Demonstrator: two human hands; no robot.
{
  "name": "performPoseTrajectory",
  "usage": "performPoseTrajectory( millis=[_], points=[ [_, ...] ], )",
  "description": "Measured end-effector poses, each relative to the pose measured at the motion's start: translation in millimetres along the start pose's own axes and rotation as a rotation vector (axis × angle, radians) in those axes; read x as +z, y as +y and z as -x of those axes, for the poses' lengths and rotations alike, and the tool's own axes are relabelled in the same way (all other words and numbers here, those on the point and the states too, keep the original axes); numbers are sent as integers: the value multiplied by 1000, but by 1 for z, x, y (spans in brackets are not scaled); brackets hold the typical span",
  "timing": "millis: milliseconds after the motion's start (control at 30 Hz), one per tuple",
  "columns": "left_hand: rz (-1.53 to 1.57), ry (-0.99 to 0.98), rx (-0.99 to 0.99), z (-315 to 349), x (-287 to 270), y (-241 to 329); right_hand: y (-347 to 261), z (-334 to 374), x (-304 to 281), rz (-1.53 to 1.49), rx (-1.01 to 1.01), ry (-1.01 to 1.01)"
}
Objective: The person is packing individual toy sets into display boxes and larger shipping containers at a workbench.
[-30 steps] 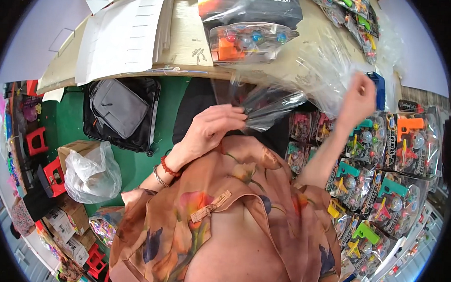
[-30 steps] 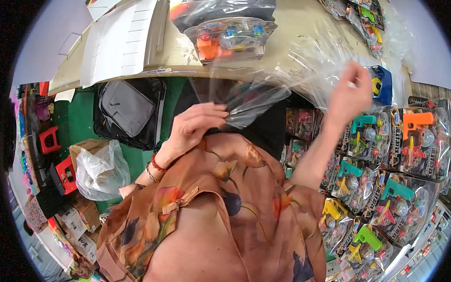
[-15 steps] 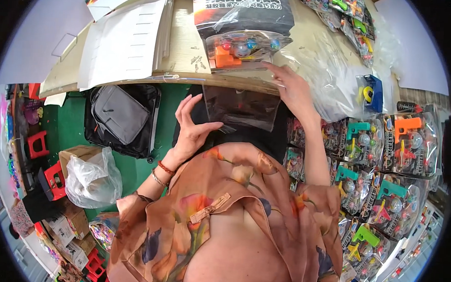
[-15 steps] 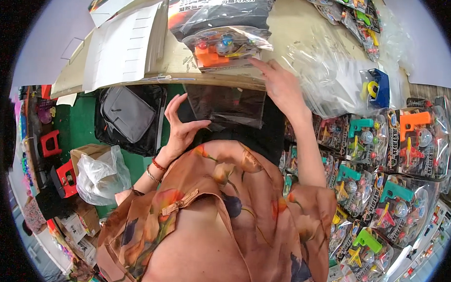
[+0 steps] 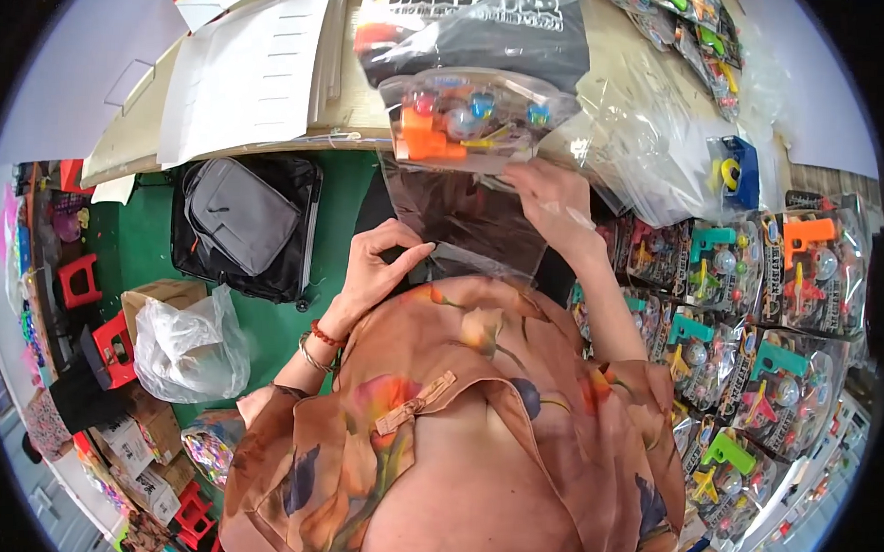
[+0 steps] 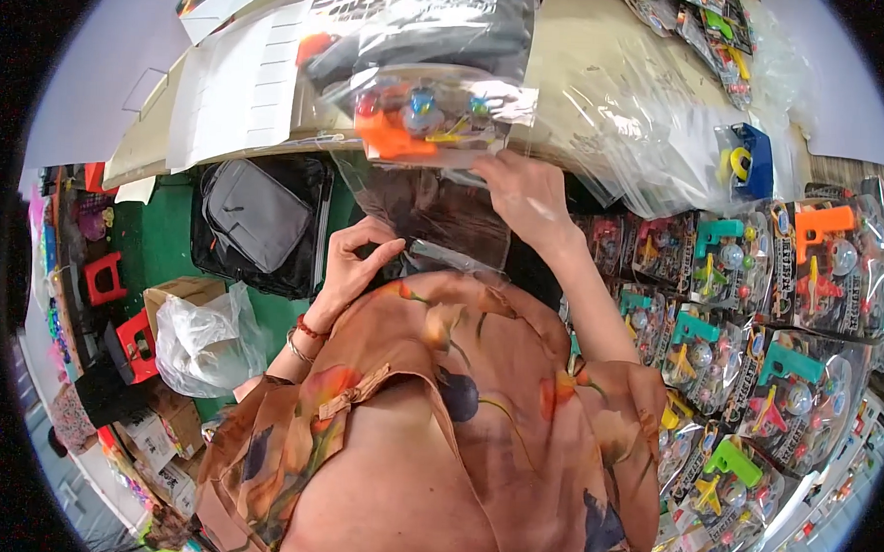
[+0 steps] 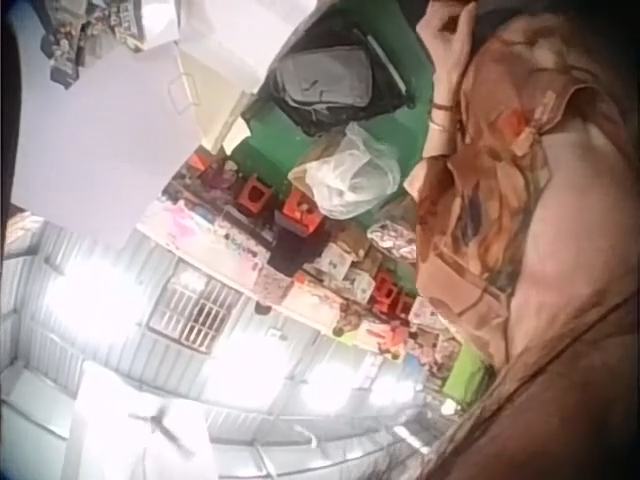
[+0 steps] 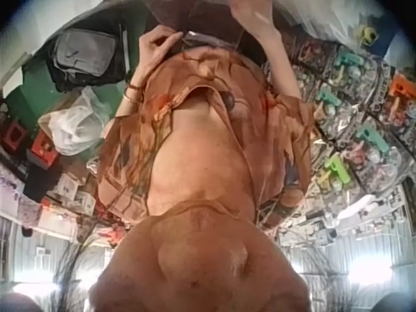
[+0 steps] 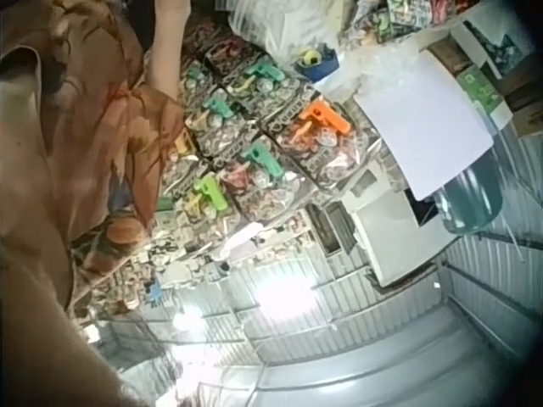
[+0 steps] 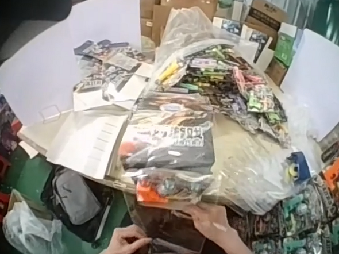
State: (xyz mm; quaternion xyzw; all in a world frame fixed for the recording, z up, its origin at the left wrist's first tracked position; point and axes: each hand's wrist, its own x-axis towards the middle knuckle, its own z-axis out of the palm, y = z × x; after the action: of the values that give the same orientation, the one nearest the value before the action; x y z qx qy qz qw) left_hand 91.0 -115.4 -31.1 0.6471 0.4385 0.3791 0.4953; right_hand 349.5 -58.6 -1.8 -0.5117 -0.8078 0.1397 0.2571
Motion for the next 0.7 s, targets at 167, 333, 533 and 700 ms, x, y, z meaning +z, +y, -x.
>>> performPoseTrajectory(
  millis=[167, 333, 533, 700],
  points=[
    [76, 14, -80, 7, 15, -17, -10, 20, 2, -318, 145, 49],
    [330, 107, -117, 6, 26, -34, 7, 52, -13, -1051, 504, 148],
    [248, 122, -223, -1, 23, -33, -25, 82, -23, -782, 405, -319],
    [-13, 64, -241, -19, 27, -32, -14, 104, 31, -902, 769, -51]
  ],
)
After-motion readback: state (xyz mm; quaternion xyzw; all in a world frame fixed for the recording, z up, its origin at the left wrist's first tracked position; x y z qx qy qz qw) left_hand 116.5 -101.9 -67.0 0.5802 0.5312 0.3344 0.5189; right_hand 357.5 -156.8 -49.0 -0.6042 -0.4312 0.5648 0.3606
